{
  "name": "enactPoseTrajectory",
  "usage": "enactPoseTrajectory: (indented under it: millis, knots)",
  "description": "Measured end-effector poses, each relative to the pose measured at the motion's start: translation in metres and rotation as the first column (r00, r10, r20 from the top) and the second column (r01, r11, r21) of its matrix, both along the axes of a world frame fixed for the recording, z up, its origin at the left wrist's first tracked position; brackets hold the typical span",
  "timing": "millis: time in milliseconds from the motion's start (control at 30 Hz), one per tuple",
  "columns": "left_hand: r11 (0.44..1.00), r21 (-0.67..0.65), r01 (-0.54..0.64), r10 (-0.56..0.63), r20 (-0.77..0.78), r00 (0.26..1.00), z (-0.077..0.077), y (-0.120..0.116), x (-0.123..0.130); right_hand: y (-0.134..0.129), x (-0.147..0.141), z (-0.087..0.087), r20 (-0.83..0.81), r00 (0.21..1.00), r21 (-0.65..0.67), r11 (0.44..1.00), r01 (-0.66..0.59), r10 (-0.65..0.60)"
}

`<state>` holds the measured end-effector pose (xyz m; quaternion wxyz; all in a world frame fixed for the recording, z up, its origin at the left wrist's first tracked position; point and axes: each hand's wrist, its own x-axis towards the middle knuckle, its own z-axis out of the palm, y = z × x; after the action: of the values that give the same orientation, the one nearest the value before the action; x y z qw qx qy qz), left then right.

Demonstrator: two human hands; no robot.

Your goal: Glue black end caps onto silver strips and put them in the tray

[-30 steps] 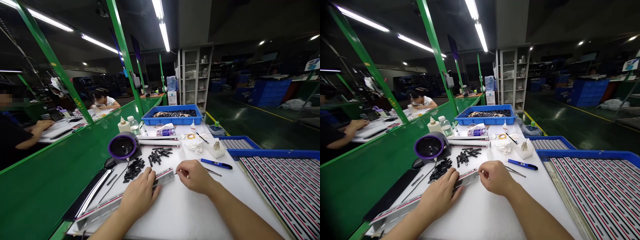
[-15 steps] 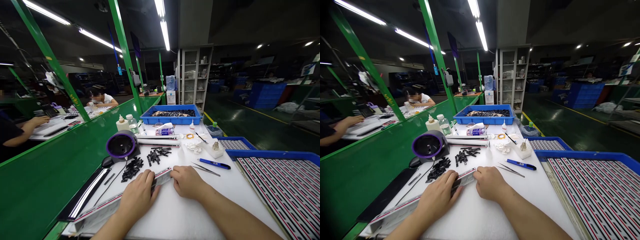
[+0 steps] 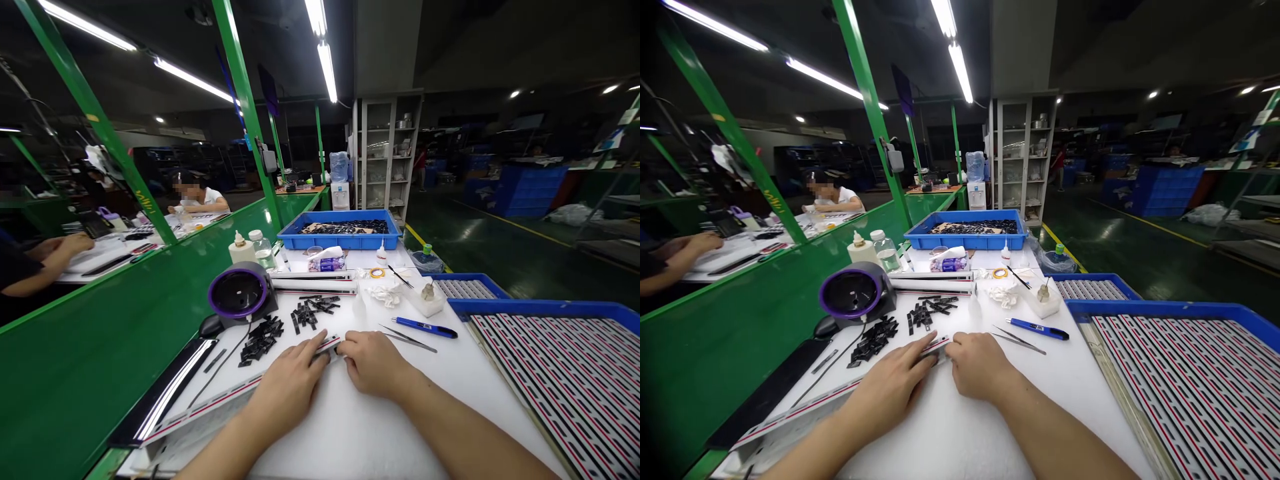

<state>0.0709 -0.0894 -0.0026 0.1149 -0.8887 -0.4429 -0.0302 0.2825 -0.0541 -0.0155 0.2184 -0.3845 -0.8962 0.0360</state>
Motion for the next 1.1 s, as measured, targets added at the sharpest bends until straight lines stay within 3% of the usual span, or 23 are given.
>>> enactPoseTrajectory:
  millis: [100,200,267,367,500,633,733,800,867,967,1100]
  knots:
    - [0.999,-0.046,-0.023,0.022,-0.029,0.999,0.003,0.004,0.013,0.012,0.012,0.002,-0.28,0.959,-0.019,1.0,0.023,-0.028]
    - [0.996,-0.083,-0.037,0.036,-0.016,0.999,0.006,0.009,0.025,0.03,0.027,0.004,-0.542,0.815,-0.058,0.977,0.207,-0.205]
    - [0.994,-0.104,-0.04,0.043,0.018,0.999,0.006,0.013,0.028,0.04,0.035,0.004,-0.623,0.716,-0.124,0.943,0.308,-0.315]
    - [0.991,-0.13,-0.04,0.052,0.089,0.995,0.006,0.019,0.025,0.049,0.04,0.006,-0.616,0.653,-0.286,0.898,0.334,-0.44]
    - [0.98,-0.198,-0.026,0.059,0.164,0.985,0.01,0.028,0.018,0.064,0.03,0.011,-0.469,0.678,-0.513,0.799,0.313,-0.566]
    - [0.961,-0.274,-0.03,0.088,0.204,0.975,0.015,0.033,0.014,0.079,0.015,0.011,-0.45,0.7,-0.524,0.799,0.295,-0.554]
    - [0.949,-0.313,-0.045,0.124,0.236,0.964,0.016,0.036,0.013,0.081,0.011,0.009,-0.508,0.707,-0.502,0.836,0.221,-0.492]
    - [0.938,-0.344,-0.05,0.144,0.253,0.957,0.016,0.04,0.012,0.076,0.015,0.01,-0.594,0.673,-0.514,0.851,0.105,-0.442]
    - [0.926,-0.374,-0.043,0.15,0.262,0.953,0.016,0.044,0.011,0.07,0.022,0.014,-0.734,0.555,-0.54,0.832,-0.127,-0.392]
    - [0.917,-0.397,-0.028,0.145,0.269,0.952,0.015,0.05,0.009,0.06,0.03,0.024,-0.878,0.285,-0.477,0.75,-0.458,-0.384]
    - [0.912,-0.411,-0.02,0.141,0.268,0.953,0.018,0.05,0.01,0.051,0.033,0.036,-0.892,0.065,-0.394,0.701,-0.594,-0.446]
